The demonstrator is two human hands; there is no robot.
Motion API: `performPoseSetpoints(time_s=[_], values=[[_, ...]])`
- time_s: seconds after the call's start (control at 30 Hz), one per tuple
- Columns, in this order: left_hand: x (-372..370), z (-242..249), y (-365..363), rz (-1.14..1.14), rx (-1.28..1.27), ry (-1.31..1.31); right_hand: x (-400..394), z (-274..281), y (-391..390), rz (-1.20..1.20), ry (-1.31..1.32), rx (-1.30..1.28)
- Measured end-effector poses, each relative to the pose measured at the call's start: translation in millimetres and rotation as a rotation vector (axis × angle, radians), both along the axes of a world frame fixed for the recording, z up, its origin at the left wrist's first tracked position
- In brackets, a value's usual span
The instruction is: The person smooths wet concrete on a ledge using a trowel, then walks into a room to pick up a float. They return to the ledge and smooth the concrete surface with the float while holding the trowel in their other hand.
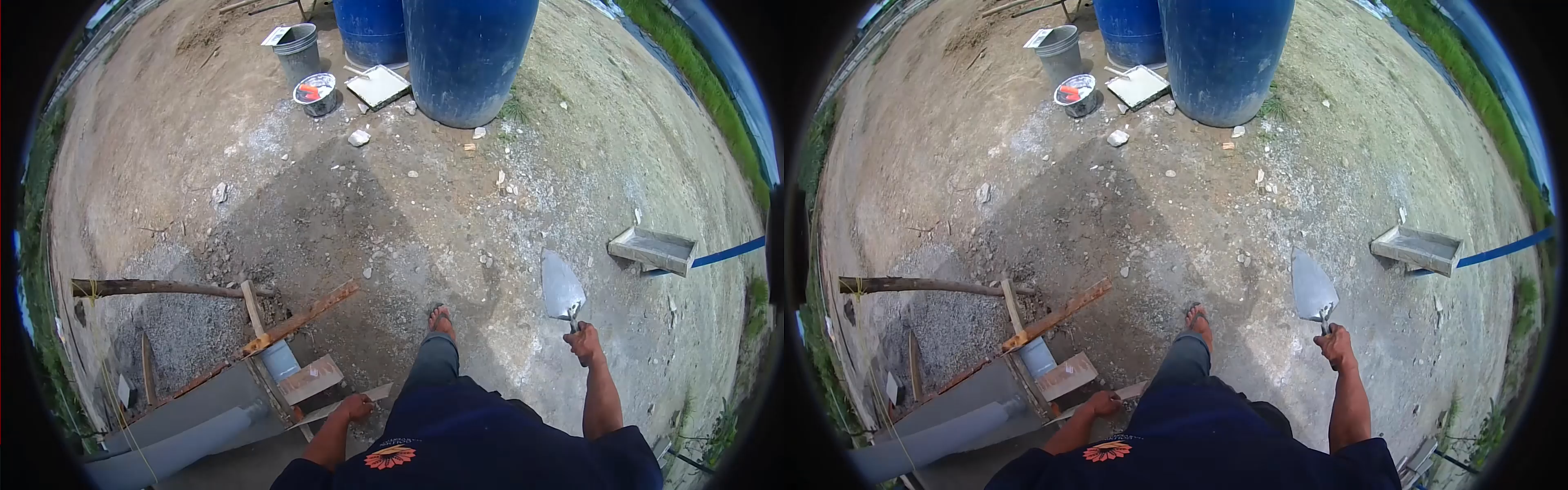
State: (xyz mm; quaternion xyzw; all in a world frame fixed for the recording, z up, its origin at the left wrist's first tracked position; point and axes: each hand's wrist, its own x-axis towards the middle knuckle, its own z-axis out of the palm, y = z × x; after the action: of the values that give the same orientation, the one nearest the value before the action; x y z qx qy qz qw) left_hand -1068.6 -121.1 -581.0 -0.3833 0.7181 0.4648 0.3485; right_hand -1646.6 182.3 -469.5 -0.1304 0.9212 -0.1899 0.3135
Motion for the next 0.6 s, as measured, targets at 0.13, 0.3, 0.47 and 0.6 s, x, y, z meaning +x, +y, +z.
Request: performPoseSetpoints(time_s=[0.13,0.3,0.47,0.6], values=[[-113.7,81.9,-130.1,0.181,0.009,0.022,-58.2,-16.8,-59.4,-0.251,-0.305,0.058],[-197.2,152.9,-285.9,0.054,-0.278,0.117,-112.9,-41.5,-108.7,-0.216,-0.449,0.374],[-265.4,138.0,-422.2,0.109,-0.294,0.021,-180.8,-43.9,-230.5,-0.294,-0.581,0.505],[-305.8,124.3,-514.7,0.182,-0.174,-0.056,-249.7,-61.0,-371.3,-0.197,-0.731,0.572]])
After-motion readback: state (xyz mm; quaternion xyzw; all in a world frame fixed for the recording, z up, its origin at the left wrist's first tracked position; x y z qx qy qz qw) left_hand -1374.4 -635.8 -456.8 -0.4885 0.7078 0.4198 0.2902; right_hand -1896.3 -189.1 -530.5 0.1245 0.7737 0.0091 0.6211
